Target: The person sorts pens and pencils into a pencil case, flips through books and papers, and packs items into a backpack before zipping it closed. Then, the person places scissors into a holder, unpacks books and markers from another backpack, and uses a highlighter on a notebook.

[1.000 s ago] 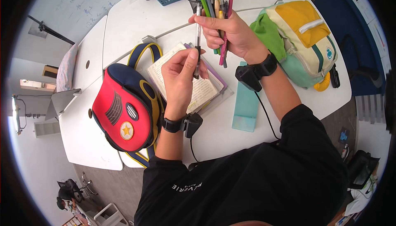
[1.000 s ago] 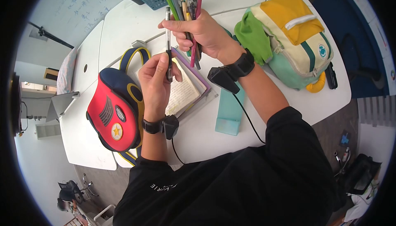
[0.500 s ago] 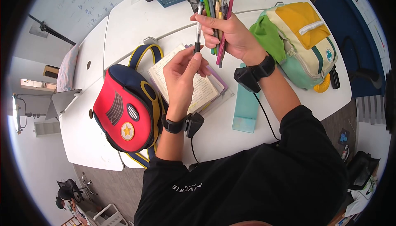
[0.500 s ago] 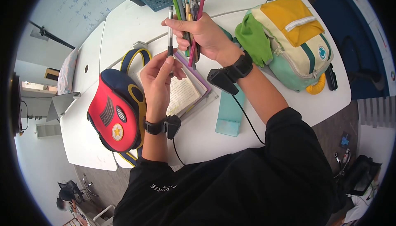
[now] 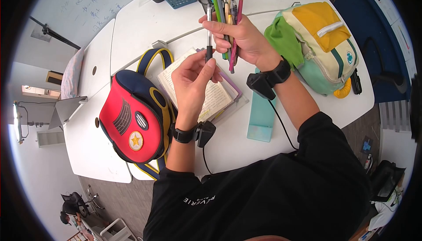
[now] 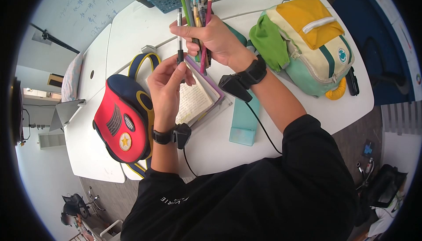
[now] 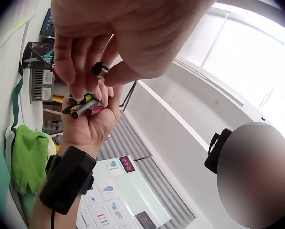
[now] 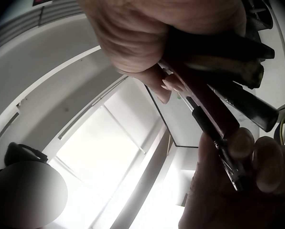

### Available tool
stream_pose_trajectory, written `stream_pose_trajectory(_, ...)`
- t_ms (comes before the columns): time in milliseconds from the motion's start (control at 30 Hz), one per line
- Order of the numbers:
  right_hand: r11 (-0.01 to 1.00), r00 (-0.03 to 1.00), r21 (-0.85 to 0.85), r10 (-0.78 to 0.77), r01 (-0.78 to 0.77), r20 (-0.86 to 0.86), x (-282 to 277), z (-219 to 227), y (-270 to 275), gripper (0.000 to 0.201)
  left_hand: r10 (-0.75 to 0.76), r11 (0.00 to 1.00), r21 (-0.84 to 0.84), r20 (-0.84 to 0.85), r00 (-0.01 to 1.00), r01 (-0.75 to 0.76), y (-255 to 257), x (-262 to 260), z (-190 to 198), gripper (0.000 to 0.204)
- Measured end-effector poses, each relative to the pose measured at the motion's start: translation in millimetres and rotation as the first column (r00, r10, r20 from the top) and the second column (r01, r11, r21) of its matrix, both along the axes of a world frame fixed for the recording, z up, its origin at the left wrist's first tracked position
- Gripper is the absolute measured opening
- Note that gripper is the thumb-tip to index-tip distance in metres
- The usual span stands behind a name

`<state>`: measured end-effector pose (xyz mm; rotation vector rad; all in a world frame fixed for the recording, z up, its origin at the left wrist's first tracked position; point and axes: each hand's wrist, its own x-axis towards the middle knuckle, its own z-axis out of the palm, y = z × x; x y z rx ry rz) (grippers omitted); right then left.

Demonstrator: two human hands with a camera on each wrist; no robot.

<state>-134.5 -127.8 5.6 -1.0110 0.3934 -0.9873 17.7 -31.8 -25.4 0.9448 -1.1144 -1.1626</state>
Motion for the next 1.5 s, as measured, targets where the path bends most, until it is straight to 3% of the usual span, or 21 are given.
stream_pose_trajectory(367,0.988,0.993,0.115,-0.11,0.103,0.053,9,-15,-6,0.023,-0.019,0.999,-0.031,0.073,0.997,0.022,1,1,7,0.037)
stream_pose_trajectory(567,0.973,0.984,0.227,-0.081,0.043,0.161,8,-18,-10,0.024,0.117,0.991,-0.072,0.097,0.988,-0.11,-3,3,1,0.035)
stream_pose_trajectory(633,0.962,0.957,0.266,-0.127,0.055,0.262,9,-25,-14,0.022,0.234,0.965,-0.083,-0.166,0.958,-0.25,-6,0,-2,0.045)
stream_pose_trajectory(700,0.959,0.955,0.28,-0.128,0.05,0.269,13,-23,-9,0.02,0.203,0.976,-0.067,-0.087,0.975,-0.209,-4,1,-2,0.05)
stream_pose_trajectory(733,0.978,0.938,0.191,-0.141,0.083,0.315,19,-23,-5,0.019,0.19,0.981,0.049,-0.384,0.904,-0.185,-3,-3,0,0.05)
stream_pose_trajectory(767,0.988,0.92,0.104,-0.148,0.119,0.362,23,-24,0,0.018,0.196,0.98,0.152,-0.642,0.741,-0.127,-2,-6,2,0.051)
stream_pose_trajectory(800,0.99,0.934,0.061,-0.143,0.13,0.328,25,-23,7,0.017,0.163,0.983,0.18,-0.741,0.652,-0.041,-5,0,-7,0.051)
stream_pose_trajectory(833,0.99,0.935,0.064,-0.136,0.122,0.326,30,-23,14,0.017,0.171,0.982,0.183,-0.741,0.65,-0.049,-5,0,-8,0.051)
stream_pose_trajectory(900,0.979,0.973,-0.116,-0.142,0.165,0.182,43,-23,31,0.016,0.257,0.943,0.324,-0.856,0.448,0.08,-4,1,-9,0.05)
stream_pose_trajectory(967,0.977,0.988,-0.171,-0.115,0.131,0.1,55,-26,51,0.018,0.262,0.938,0.337,-0.842,0.472,0.082,2,0,1,0.044)
stream_pose_trajectory(1033,0.982,0.99,-0.161,-0.075,0.094,0.121,67,-36,63,0.018,0.441,0.889,0.441,-0.746,0.499,-0.126,0,-5,8,0.052)
stream_pose_trajectory(1067,0.983,0.991,-0.162,-0.063,0.082,0.115,68,-39,63,0.018,-0.117,0.972,-0.052,-0.954,0.277,0.231,2,8,7,0.052)
stream_pose_trajectory(1100,0.978,0.993,-0.191,-0.061,0.079,0.099,68,-40,62,0.018,-0.115,0.974,-0.055,-0.955,0.273,0.219,3,8,5,0.052)
stream_pose_trajectory(1167,0.972,0.996,-0.225,-0.047,0.062,0.073,66,-40,58,0.018,0.325,0.936,0.346,-0.769,0.551,-0.069,5,-4,15,0.051)
stream_pose_trajectory(1233,0.979,0.999,-0.203,-0.022,0.029,0.037,62,-36,54,0.021,0.292,0.95,0.307,-0.808,0.511,-0.056,4,-4,12,0.05)
stream_pose_trajectory(1300,0.982,1.0,-0.191,0.015,-0.012,0.013,57,-32,45,0.026,0.194,0.973,0.23,-0.87,0.453,0.026,2,-3,5,0.034)
stream_pose_trajectory(1367,0.998,0.991,-0.057,0.038,-0.031,0.132,56,-31,37,0.029,0.211,0.97,0.244,-0.864,0.457,0.013,0,-3,2,0.034)
stream_pose_trajectory(1433,0.997,0.989,-0.031,0.078,-0.075,0.126,54,-32,34,0.032,0.125,0.982,0.177,-0.86,0.495,0.06,-1,0,-6,0.036)
stream_pose_trajectory(1467,0.995,0.985,0.006,0.094,-0.096,0.146,54,-33,35,0.032,0.022,0.988,0.093,-0.878,0.478,0.125,-4,4,-13,0.041)
stream_pose_trajectory(1500,0.992,0.98,0.044,0.107,-0.115,0.168,55,-33,35,0.031,0.019,0.989,0.084,-0.884,0.468,0.119,-6,4,-19,0.041)
